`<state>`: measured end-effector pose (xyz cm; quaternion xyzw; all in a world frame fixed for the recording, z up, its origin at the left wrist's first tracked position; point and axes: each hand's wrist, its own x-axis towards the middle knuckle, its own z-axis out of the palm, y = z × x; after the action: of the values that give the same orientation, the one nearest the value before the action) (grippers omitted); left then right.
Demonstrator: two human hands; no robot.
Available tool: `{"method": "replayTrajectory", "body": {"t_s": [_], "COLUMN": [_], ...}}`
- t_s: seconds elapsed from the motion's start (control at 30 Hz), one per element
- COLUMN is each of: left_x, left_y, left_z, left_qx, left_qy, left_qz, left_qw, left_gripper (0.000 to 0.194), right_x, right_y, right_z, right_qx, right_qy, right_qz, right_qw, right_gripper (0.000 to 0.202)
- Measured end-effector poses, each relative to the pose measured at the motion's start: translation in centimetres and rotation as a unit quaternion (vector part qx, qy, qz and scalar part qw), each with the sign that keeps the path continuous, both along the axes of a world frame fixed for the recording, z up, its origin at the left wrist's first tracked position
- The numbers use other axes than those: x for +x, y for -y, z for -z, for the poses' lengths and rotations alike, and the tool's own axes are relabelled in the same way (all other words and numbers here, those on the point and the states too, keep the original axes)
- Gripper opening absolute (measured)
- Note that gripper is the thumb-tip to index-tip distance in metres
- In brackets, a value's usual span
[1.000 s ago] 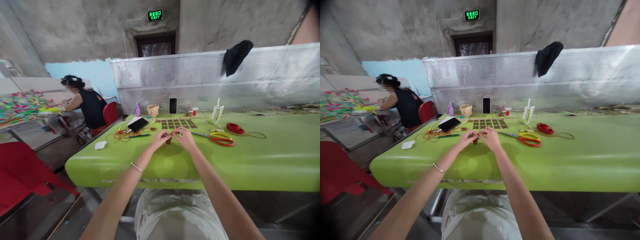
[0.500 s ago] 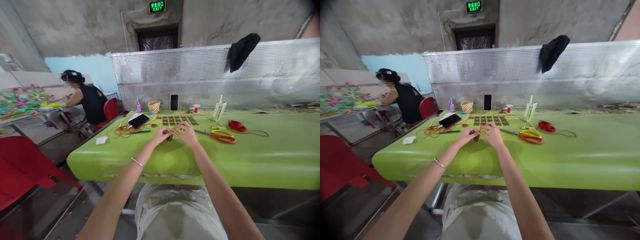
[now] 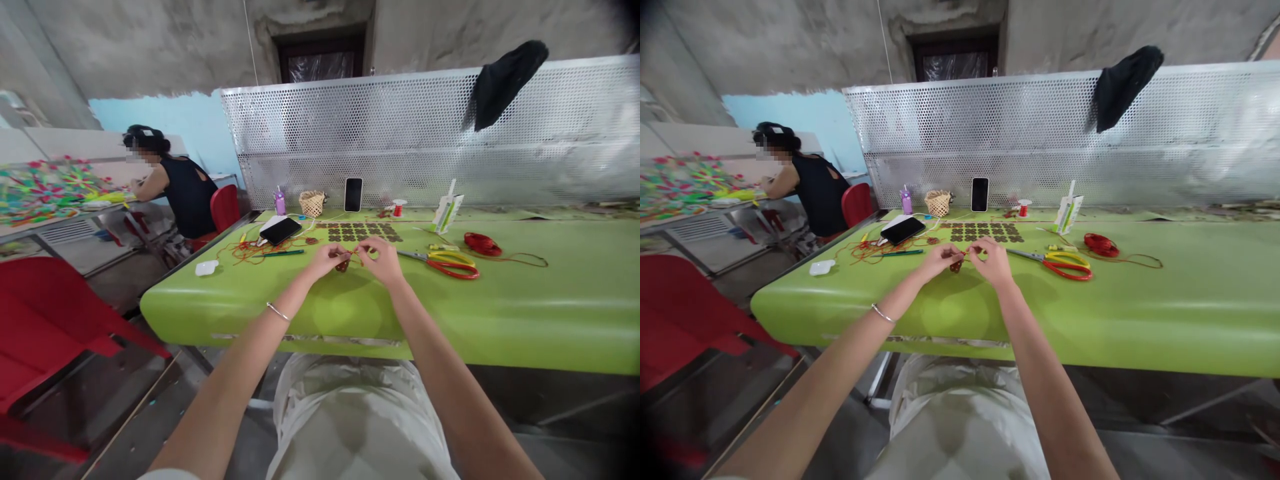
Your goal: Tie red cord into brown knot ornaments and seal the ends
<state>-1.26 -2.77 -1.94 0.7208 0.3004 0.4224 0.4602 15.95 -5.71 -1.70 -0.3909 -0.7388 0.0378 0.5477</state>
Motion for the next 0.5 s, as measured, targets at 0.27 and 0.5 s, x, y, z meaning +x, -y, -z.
{"method": "replayTrajectory", "body": {"t_s": [0.27,0.5], "left_x": [0.00,-0.01], "left_y": [-0.08,-0.05], "left_z": [0.09,-0.02], "left_qx": [0.004,0.007], "left_qy": [0.025,0.017], "left_qz": [-0.007,-0.014], "left_qw": [1.000,1.000], "left_gripper": [0.040,0.036], "right_x": [-0.13,-0.17], "right_y": [0.44,0.11], "right_z": [-0.37,-0.38], "right_qx": [0.027,0.012], "right_qy": [-0.001,0.022], "right_qz": [0.014,0.031], "right_qw": [1.000,0.999], "right_gripper": [0.012,0.015]}}
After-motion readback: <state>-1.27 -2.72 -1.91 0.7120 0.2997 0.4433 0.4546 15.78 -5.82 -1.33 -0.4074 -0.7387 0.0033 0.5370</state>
